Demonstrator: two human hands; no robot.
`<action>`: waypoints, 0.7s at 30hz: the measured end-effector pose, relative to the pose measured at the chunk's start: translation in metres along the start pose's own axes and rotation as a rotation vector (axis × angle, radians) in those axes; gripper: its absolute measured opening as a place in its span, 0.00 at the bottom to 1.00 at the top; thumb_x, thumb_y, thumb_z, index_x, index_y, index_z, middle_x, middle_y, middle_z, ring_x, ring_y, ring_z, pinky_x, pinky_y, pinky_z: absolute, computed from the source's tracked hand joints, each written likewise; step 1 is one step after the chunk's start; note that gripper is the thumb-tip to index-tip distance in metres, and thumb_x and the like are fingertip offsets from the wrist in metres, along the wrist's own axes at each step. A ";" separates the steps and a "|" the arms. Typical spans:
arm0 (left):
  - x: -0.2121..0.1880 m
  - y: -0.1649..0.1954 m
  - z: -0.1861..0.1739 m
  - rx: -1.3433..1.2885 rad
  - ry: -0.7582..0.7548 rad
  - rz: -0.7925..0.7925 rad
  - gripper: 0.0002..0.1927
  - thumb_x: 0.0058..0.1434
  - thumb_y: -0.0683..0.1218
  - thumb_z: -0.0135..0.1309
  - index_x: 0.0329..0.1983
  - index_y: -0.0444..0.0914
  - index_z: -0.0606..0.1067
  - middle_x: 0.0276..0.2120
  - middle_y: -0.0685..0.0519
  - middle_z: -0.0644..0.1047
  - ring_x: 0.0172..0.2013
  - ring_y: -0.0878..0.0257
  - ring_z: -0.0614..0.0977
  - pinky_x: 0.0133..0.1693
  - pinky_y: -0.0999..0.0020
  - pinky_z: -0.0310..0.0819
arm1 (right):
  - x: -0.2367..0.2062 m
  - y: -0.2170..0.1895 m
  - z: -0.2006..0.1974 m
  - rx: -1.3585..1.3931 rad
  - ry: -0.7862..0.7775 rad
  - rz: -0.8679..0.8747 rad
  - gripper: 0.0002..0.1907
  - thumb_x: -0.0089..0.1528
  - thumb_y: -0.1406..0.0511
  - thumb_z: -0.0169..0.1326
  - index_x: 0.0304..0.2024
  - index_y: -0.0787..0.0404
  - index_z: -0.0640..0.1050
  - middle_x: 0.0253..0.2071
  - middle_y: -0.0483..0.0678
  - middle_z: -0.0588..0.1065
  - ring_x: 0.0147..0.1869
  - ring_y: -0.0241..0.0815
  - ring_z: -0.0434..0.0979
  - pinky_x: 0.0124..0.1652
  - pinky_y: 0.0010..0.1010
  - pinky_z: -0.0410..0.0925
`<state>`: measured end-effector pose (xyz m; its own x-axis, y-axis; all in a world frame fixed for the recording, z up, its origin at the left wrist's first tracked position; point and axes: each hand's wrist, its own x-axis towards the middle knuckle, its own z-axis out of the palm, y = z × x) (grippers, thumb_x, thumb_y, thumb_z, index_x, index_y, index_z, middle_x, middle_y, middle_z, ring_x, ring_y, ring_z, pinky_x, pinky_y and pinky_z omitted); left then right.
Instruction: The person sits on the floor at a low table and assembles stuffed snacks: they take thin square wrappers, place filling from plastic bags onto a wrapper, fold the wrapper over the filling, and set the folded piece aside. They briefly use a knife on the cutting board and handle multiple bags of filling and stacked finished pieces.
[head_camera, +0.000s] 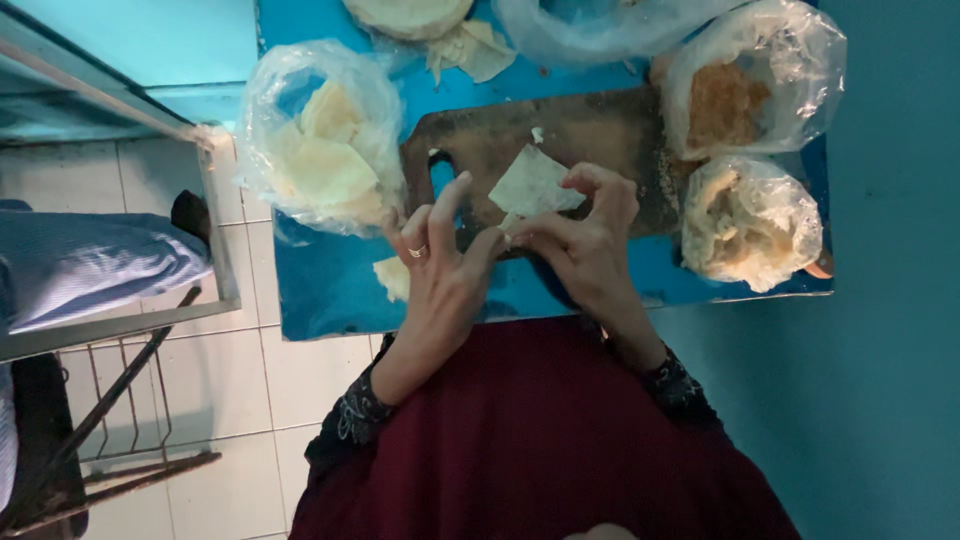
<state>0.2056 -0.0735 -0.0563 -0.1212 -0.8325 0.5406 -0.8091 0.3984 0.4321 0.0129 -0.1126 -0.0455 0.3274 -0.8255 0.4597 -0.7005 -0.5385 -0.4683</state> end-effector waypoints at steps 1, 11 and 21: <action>0.001 -0.001 0.000 0.007 -0.008 0.008 0.07 0.66 0.46 0.61 0.46 0.45 0.79 0.70 0.49 0.60 0.63 0.48 0.62 0.69 0.35 0.42 | 0.000 0.001 0.001 -0.014 0.007 0.008 0.07 0.57 0.60 0.70 0.38 0.47 0.87 0.57 0.49 0.64 0.64 0.52 0.62 0.62 0.44 0.56; 0.006 -0.004 0.004 -0.030 -0.146 0.021 0.08 0.69 0.46 0.59 0.47 0.39 0.76 0.70 0.47 0.61 0.64 0.51 0.64 0.66 0.38 0.43 | -0.003 0.001 0.001 -0.056 -0.016 0.044 0.07 0.59 0.59 0.70 0.39 0.49 0.86 0.59 0.50 0.64 0.65 0.51 0.61 0.61 0.42 0.57; 0.023 -0.005 0.000 -0.076 -0.159 -0.006 0.10 0.64 0.44 0.57 0.48 0.38 0.76 0.64 0.46 0.64 0.61 0.48 0.66 0.67 0.36 0.45 | -0.006 -0.005 -0.005 -0.150 0.027 0.001 0.05 0.62 0.60 0.69 0.40 0.48 0.86 0.61 0.50 0.64 0.68 0.53 0.59 0.65 0.42 0.59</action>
<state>0.2071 -0.0943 -0.0460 -0.2106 -0.8828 0.4199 -0.7648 0.4163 0.4917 0.0115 -0.1040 -0.0420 0.3110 -0.8203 0.4800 -0.7883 -0.5047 -0.3519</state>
